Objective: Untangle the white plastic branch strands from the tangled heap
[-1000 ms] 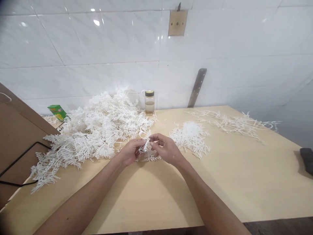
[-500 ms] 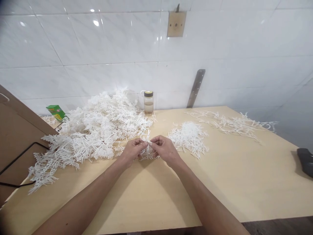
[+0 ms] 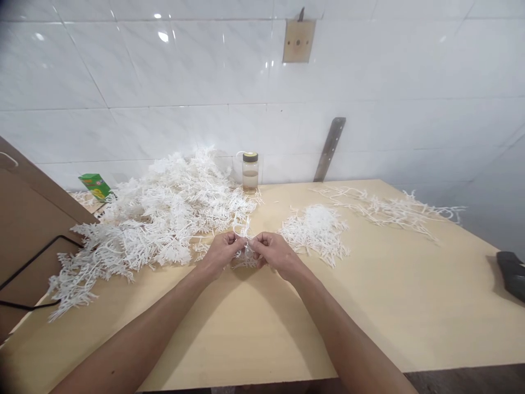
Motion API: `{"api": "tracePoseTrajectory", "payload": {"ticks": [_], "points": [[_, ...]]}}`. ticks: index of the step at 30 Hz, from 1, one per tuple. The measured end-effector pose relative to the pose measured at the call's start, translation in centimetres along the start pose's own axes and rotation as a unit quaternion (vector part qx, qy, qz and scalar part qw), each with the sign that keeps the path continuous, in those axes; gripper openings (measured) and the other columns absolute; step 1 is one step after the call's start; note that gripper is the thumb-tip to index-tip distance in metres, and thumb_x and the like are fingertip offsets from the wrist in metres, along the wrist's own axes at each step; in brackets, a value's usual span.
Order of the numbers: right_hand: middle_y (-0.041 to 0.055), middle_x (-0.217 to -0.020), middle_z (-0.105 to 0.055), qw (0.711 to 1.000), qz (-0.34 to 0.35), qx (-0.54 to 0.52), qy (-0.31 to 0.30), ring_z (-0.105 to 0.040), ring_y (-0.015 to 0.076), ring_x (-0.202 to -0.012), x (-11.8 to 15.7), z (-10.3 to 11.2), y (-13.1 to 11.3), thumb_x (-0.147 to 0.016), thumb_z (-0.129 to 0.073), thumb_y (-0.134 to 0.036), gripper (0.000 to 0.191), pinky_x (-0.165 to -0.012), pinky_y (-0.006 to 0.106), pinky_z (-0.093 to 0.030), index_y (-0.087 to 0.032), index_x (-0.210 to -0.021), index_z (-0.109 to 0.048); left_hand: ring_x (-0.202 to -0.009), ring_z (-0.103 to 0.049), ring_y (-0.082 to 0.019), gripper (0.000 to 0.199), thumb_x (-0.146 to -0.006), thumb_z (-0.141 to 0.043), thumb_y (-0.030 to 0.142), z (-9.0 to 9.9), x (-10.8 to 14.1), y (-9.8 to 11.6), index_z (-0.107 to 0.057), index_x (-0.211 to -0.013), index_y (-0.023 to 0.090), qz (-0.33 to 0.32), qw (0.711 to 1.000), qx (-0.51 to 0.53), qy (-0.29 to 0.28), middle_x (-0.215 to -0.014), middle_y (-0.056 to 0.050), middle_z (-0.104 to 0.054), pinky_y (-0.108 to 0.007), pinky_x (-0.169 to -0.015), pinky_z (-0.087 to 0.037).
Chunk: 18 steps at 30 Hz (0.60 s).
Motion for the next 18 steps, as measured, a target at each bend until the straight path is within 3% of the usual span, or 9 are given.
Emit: {"api": "tracePoseTrajectory", "payload": {"ticks": [5,11,14,18], "points": [[-0.0014,-0.057,-0.057,0.998,0.023,0.044,-0.039,-0.054,0.0105,-0.048,0.5,-0.2,-0.8,-0.074,-0.071,-0.058,0.044,-0.046,0.024,-0.047,-0.016,-0.076,-0.060,-0.045,-0.034,-0.007,0.035,-0.072,-0.069,0.047,-0.2,0.1,-0.3,-0.051,-0.063,0.018,0.058,0.996,0.055,-0.049,-0.053,0.005,-0.045,-0.022,-0.045,-0.023],[-0.0039,-0.056,-0.056,0.980,0.076,0.183,-0.015,-0.055,0.0111,-0.044,1.4,0.4,-2.2,-0.088,-0.057,-0.045,0.027,-0.046,0.023,-0.043,-0.019,-0.085,-0.059,-0.047,-0.035,-0.005,0.037,-0.064,-0.078,0.045,-0.7,0.3,-0.1,-0.056,-0.069,0.016,0.079,0.981,0.088,-0.151,-0.059,0.004,-0.046,-0.022,-0.044,-0.020],[-0.0035,-0.060,-0.059,0.962,0.092,0.255,0.015,-0.056,0.0109,-0.043,1.7,0.7,-2.8,-0.088,-0.053,-0.038,0.019,-0.047,0.024,-0.042,-0.020,-0.085,-0.058,-0.048,-0.035,-0.005,0.035,-0.061,-0.081,0.040,-0.9,0.4,0.0,-0.058,-0.070,0.016,0.078,0.976,0.092,-0.179,-0.059,0.004,-0.045,-0.022,-0.045,-0.023],[-0.0010,-0.067,-0.063,0.918,0.126,0.373,0.054,-0.055,0.0117,-0.049,1.9,0.2,-3.5,-0.087,-0.051,-0.028,0.013,-0.053,0.025,-0.039,-0.021,-0.079,-0.058,-0.047,-0.033,-0.005,0.037,-0.062,-0.080,0.039,-1.1,0.5,-0.4,-0.051,-0.061,0.016,0.102,0.977,0.084,-0.165,-0.055,0.004,-0.042,-0.023,-0.045,-0.021]]}}
Point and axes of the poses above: each hand's wrist, its own x-axis away from the middle knuckle, its own z-axis out of the back of the hand, y = z × x, the point moved 6 cm from there along -x, towards the middle knuckle
